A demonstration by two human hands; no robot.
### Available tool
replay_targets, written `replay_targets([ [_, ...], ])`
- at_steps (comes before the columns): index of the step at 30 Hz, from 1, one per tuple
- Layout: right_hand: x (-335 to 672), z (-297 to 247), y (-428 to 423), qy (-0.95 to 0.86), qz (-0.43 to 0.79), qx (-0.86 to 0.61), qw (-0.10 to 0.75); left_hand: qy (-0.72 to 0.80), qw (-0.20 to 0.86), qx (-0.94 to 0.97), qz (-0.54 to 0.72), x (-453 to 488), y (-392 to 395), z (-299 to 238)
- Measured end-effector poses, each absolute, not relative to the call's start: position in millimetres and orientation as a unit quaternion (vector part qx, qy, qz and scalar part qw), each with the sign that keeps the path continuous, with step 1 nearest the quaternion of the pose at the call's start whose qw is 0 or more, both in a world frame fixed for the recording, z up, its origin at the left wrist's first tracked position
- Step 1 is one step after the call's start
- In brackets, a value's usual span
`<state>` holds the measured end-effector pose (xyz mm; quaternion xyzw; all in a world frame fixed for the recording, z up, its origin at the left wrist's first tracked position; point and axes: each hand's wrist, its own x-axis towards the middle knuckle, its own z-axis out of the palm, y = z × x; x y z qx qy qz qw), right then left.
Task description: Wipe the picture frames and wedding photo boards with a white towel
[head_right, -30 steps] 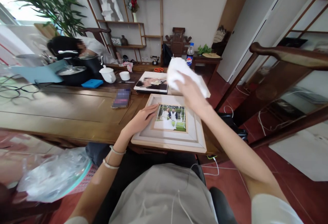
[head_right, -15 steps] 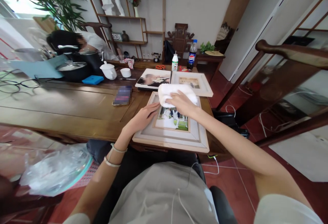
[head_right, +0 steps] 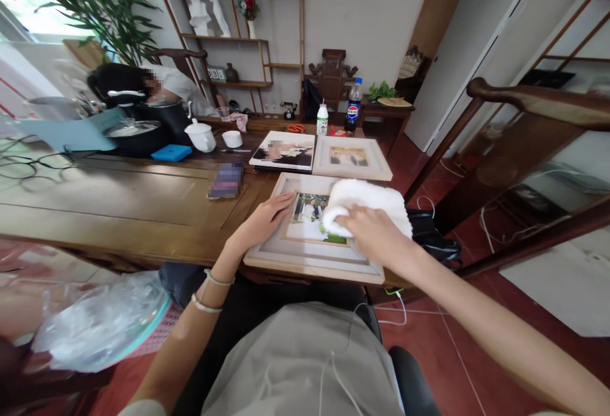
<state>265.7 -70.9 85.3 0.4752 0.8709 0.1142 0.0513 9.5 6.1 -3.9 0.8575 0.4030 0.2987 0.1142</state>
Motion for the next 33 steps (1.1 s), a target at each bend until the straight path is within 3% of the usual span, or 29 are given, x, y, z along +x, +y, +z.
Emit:
replay_targets([
  [7, 235, 82, -139, 0.914, 0.023, 0.406, -0.013, 0.404, 0.118, 0.858, 0.293, 10, 2, 2],
  [16, 277, 52, -10, 0.869, 0.115, 0.474, -0.077, 0.396, 0.102, 0.865, 0.291, 9, 5, -1],
  [22, 269, 55, 25, 0.881, 0.103, 0.460, -0.046, 0.401, 0.104, 0.861, 0.295, 9, 7, -2],
  [30, 245, 82, -89, 0.901, 0.020, 0.434, 0.011, 0.403, 0.115, 0.857, 0.301, 10, 5, -2],
  [33, 236, 87, -134, 0.910, -0.010, 0.414, -0.006, 0.404, 0.117, 0.857, 0.299, 10, 4, 1],
])
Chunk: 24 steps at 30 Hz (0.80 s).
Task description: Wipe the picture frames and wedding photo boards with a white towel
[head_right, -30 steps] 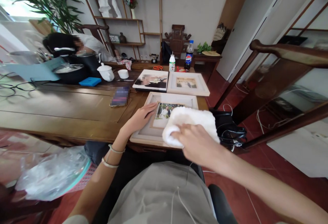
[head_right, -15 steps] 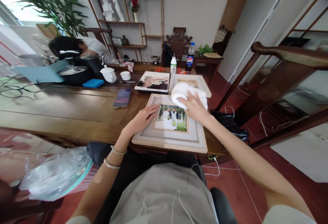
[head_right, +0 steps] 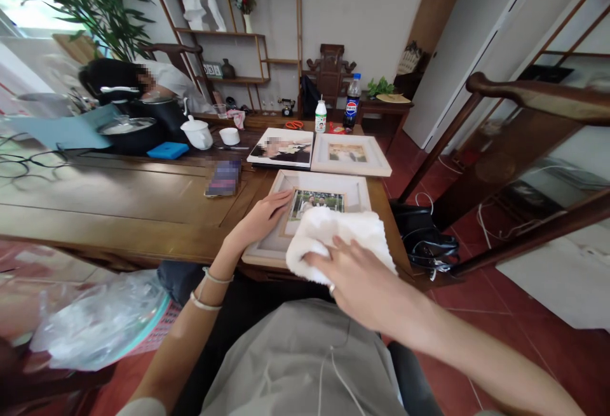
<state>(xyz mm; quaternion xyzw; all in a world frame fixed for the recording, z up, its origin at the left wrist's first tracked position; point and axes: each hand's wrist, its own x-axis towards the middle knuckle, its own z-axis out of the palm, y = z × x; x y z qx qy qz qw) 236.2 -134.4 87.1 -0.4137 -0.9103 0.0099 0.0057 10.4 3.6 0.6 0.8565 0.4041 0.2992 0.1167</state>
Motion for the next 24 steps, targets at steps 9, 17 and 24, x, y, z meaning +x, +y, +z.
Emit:
replay_targets([
  [9, 256, 53, -72, -0.896, -0.024, -0.440, 0.062, 0.391, 0.108, 0.869, 0.284, 9, 4, 4],
  [17, 275, 58, 4, -0.898, -0.050, -0.429, 0.081, 0.397, 0.105, 0.865, 0.287, 8, 6, -2],
  [24, 252, 63, -66, -0.905, 0.001, -0.422, 0.040, 0.405, 0.115, 0.859, 0.291, 10, 2, 2],
])
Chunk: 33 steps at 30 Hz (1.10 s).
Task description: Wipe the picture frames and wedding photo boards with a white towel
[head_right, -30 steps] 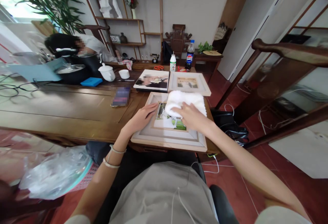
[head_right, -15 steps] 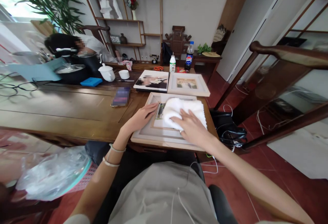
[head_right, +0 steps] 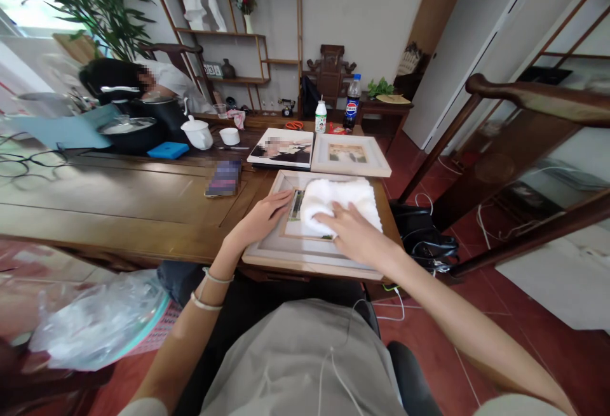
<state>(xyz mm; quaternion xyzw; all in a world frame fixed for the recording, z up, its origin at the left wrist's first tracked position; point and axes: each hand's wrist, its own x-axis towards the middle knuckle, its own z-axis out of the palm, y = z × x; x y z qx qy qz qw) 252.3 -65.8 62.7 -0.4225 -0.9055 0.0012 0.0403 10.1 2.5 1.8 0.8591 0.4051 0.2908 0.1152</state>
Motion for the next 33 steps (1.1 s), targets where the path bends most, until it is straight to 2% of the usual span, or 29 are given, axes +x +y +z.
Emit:
replay_targets([
  [5, 230, 67, -136, -0.910, 0.024, -0.409, 0.061, 0.401, 0.115, 0.860, 0.293, 10, 3, 2],
  [9, 224, 59, -143, -0.916, 0.024, -0.392, 0.077, 0.396, 0.110, 0.861, 0.299, 10, 4, -1],
  [22, 258, 51, 4, -0.858, -0.133, -0.488, 0.091, 0.396, 0.110, 0.863, 0.294, 8, 4, -1],
  [27, 246, 52, 0, -0.882, -0.091, -0.460, 0.046, 0.390, 0.105, 0.869, 0.287, 7, 6, -3],
  [33, 229, 74, -88, -0.921, 0.008, -0.387, 0.032, 0.382, 0.103, 0.874, 0.280, 7, 5, -2],
])
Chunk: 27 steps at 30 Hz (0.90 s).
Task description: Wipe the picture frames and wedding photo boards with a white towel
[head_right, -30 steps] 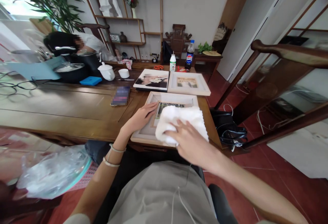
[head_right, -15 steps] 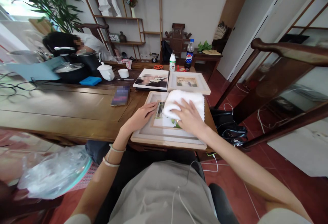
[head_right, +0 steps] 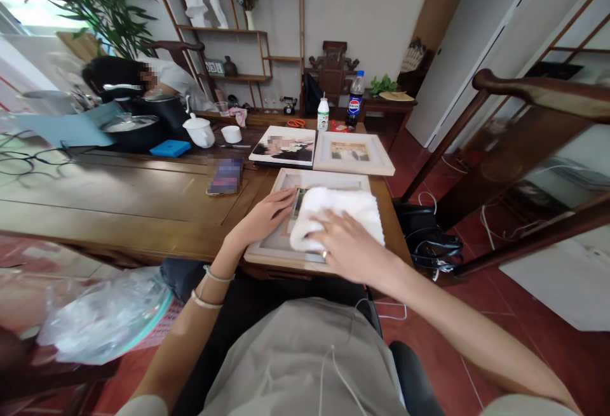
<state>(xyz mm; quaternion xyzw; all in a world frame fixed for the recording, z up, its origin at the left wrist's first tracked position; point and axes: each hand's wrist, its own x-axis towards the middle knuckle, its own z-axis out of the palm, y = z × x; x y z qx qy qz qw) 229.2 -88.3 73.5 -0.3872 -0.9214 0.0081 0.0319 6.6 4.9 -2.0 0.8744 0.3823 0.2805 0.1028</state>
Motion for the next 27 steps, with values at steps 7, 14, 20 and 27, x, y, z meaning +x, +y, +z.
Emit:
replay_targets([
  [7, 225, 56, -137, -0.939, 0.013, -0.335, 0.076, 0.376, 0.103, 0.881, 0.269, 7, 2, 3],
  [14, 238, 50, -88, -0.889, -0.057, -0.447, 0.084, 0.385, 0.094, 0.877, 0.272, 7, 1, 2],
  [20, 222, 58, -51, -0.851, -0.103, -0.512, 0.056, 0.386, 0.090, 0.878, 0.267, 8, 3, 1],
  [27, 172, 54, -108, -0.901, -0.081, -0.425, 0.040, 0.370, 0.079, 0.882, 0.280, 7, 3, 1],
])
